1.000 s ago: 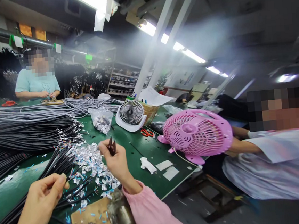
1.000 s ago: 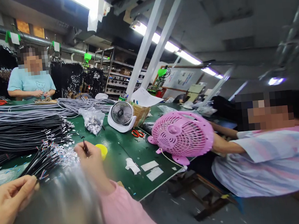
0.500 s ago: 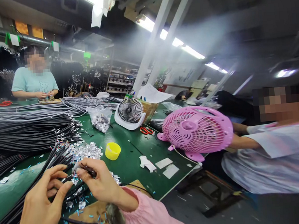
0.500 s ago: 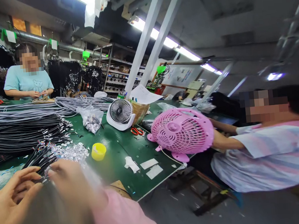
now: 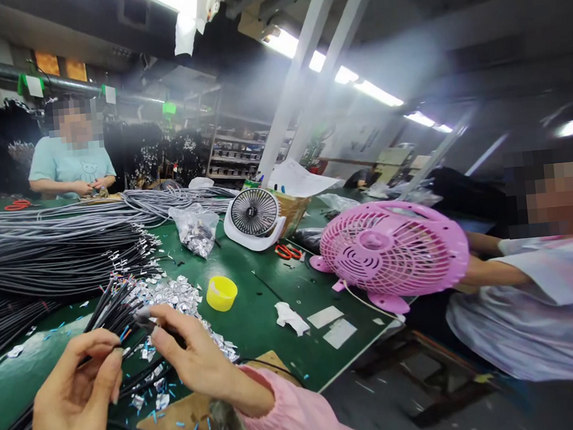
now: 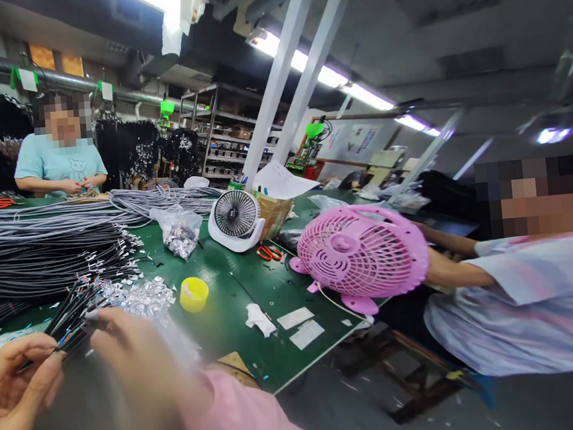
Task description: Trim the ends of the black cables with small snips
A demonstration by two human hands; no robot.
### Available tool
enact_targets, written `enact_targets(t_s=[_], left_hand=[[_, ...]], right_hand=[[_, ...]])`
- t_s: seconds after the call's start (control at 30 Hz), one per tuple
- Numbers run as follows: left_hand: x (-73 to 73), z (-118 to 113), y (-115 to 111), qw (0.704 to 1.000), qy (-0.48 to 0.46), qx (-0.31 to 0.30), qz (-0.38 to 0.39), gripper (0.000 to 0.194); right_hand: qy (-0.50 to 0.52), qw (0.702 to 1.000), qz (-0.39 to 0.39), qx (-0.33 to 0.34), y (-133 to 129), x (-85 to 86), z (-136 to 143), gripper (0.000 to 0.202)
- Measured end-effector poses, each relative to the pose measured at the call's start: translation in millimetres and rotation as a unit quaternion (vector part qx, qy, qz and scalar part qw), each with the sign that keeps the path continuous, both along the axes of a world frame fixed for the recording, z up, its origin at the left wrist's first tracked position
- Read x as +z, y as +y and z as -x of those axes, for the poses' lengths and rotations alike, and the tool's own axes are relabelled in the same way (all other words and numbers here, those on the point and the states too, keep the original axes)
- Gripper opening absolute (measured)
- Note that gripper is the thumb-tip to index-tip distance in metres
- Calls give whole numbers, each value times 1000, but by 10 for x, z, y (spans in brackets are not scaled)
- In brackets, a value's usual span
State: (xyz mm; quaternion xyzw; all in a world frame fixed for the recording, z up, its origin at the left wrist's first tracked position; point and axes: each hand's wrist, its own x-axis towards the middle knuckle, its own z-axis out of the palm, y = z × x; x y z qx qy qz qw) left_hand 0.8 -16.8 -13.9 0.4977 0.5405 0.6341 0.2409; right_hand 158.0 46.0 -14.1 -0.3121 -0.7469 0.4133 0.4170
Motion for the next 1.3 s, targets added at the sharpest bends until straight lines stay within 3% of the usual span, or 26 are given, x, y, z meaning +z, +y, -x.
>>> enact_targets(t_s=[0.17, 0.33, 0.5, 0.63, 0.83, 0.93, 1.07, 1.2, 1.3], left_hand=[[-6, -4, 7, 995, -80, 5, 56, 36], [-11, 5, -23, 995, -86, -1, 49, 37], [46, -35, -14, 995, -77, 0, 56, 40], [3, -34, -11, 997, -62, -1, 42, 37], [-130, -16, -14, 999, -12, 8, 35, 32], [-135, -39, -39, 996, 47, 62, 36, 33], [-162, -35, -72, 982, 141, 120, 19, 19], [-206, 33, -39, 979, 174, 99, -24, 20], [-110, 58, 11, 992, 102, 29, 64, 35]], right_hand=[[4, 993, -112, -23, 35, -122, -33, 24], [-18, 986, -163, 20, 22, -66, -14, 48], [-4, 986, -168, 24, 2, -9, -13, 55], [14, 991, -126, 50, -15, 29, 3, 59], [-7, 992, -129, 4, -8, -56, -13, 52], [-30, 986, -160, -28, -12, -58, -18, 50], [-86, 970, -222, -56, -41, -15, -3, 52], [-79, 959, -262, -72, -60, -38, -3, 50], [-85, 960, -258, -66, -61, -62, -12, 47]])
